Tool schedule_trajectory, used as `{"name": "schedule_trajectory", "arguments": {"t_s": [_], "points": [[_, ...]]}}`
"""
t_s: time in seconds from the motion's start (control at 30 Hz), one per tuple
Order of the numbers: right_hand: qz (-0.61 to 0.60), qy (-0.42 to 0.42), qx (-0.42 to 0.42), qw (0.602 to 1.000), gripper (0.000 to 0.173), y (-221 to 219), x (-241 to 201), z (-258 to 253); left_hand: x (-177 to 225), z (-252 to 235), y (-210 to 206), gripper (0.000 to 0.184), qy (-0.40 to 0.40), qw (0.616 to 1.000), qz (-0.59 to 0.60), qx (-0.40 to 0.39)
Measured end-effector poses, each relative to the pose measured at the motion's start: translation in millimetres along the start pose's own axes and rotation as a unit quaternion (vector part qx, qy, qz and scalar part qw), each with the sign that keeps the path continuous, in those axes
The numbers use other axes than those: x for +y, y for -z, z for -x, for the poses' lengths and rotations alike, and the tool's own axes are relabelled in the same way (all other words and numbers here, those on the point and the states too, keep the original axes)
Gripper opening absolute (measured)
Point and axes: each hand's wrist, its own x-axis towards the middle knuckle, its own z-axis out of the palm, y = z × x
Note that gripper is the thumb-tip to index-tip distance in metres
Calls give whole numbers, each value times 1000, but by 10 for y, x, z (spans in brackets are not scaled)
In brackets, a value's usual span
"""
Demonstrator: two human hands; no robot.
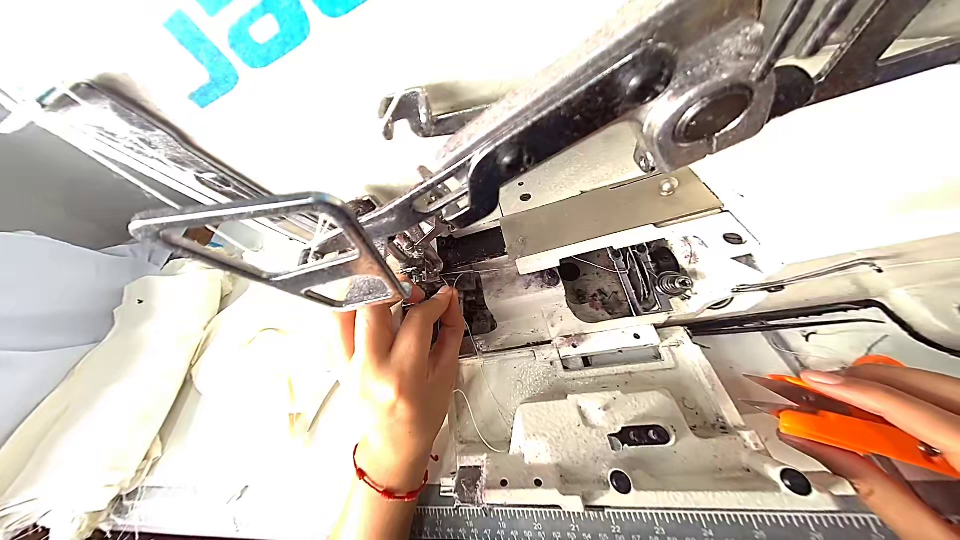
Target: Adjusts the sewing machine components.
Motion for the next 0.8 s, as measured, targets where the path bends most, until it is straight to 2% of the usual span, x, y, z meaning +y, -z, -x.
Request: {"name": "schedule_trajectory", "arguments": {"t_s": [0.8], "points": [[4, -10, -5, 1000, 29, 10, 4, 27, 13, -11, 4, 11, 22, 999, -40, -14]]}}
